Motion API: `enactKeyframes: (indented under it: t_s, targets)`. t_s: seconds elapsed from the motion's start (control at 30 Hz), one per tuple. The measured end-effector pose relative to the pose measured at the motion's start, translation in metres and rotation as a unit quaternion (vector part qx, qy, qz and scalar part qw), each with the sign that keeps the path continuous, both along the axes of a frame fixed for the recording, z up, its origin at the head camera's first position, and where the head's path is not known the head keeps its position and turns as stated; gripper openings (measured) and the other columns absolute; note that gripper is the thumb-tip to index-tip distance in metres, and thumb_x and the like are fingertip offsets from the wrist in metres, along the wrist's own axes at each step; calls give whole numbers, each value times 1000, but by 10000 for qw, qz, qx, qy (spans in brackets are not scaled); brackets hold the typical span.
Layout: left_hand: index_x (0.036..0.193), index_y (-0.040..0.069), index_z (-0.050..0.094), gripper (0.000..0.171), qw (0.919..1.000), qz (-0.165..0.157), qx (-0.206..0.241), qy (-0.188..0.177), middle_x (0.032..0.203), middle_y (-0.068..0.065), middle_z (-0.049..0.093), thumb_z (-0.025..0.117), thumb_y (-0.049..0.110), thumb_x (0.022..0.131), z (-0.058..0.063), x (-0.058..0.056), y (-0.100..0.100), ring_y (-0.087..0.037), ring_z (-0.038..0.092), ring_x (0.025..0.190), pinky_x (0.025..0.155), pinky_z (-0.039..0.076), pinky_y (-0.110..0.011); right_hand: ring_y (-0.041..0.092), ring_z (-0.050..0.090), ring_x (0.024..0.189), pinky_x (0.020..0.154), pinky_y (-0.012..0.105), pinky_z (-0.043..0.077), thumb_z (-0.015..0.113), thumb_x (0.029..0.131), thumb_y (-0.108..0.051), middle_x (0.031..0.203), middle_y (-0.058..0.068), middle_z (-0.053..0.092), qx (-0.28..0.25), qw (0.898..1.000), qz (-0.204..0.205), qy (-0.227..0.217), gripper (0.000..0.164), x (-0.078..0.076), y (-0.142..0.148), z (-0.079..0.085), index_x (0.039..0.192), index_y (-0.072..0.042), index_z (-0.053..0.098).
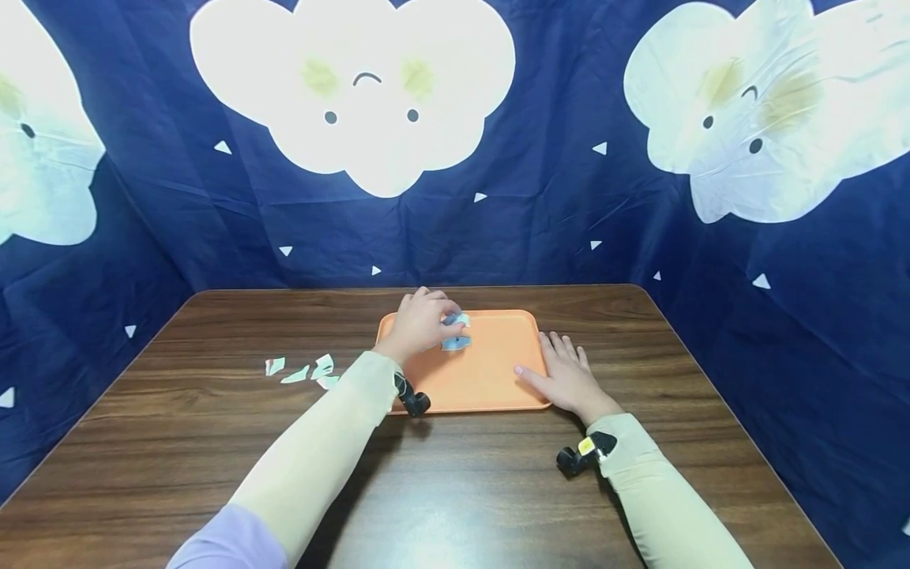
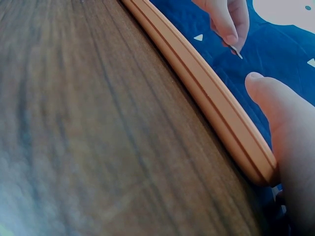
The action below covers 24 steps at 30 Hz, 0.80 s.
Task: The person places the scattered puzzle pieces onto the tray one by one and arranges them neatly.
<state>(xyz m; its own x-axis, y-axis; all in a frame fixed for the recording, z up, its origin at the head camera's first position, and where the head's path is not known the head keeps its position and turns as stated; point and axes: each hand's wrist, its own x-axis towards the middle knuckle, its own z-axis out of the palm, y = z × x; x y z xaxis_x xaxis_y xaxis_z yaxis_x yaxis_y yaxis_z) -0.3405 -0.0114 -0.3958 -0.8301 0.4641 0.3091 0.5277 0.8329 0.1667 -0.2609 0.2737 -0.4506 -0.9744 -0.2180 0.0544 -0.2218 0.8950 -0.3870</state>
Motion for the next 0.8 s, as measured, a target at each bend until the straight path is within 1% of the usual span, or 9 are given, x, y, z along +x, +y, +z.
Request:
enactKeyframes:
  t_s: [0.2, 0.4, 0.57, 0.8]
  targets:
    - [114, 31, 74, 29, 9999, -16, -91, -105, 117, 8, 67, 66, 50, 93, -10, -4, 15, -19, 48, 98, 86, 39, -43, 51, 9, 150, 115, 68, 3, 49, 96, -65, 162, 31, 18, -12, 10000, 72, -27, 99, 0, 2, 0, 158, 4, 18]
    - [112, 30, 74, 29, 9998, -68, -74, -155, 113, 10, 66, 65, 50, 94, -16, -3, 28, -17, 47, 96, 85, 38, -40, 50, 8, 151, 116, 68, 2, 53, 92, -68, 162, 31, 17, -6, 9999, 117, -89, 106, 0, 4, -1, 159, 5, 16]
    - [110, 28, 76, 31, 9999, -86, -61, -111, 113, 10, 67, 66, 51, 92, -19, -2, 38, -17, 50, 99, 85, 39, -39, 49, 8, 151, 116, 67, 3, 54, 91, -69, 162, 31, 17, 76, 9999, 148, -23, 108, -2, 6, -2, 159, 4, 15]
    - [111, 29, 75, 32, 9997, -64, -221, -113, 114, 10, 67, 64, 54, 93, -26, -2, 51, -16, 49, 99, 87, 38, -38, 51, 10, 150, 115, 69, 4, 55, 90, -70, 161, 32, 18, 85, 9998, 178, 58, 109, -2, 5, -4, 159, 5, 16]
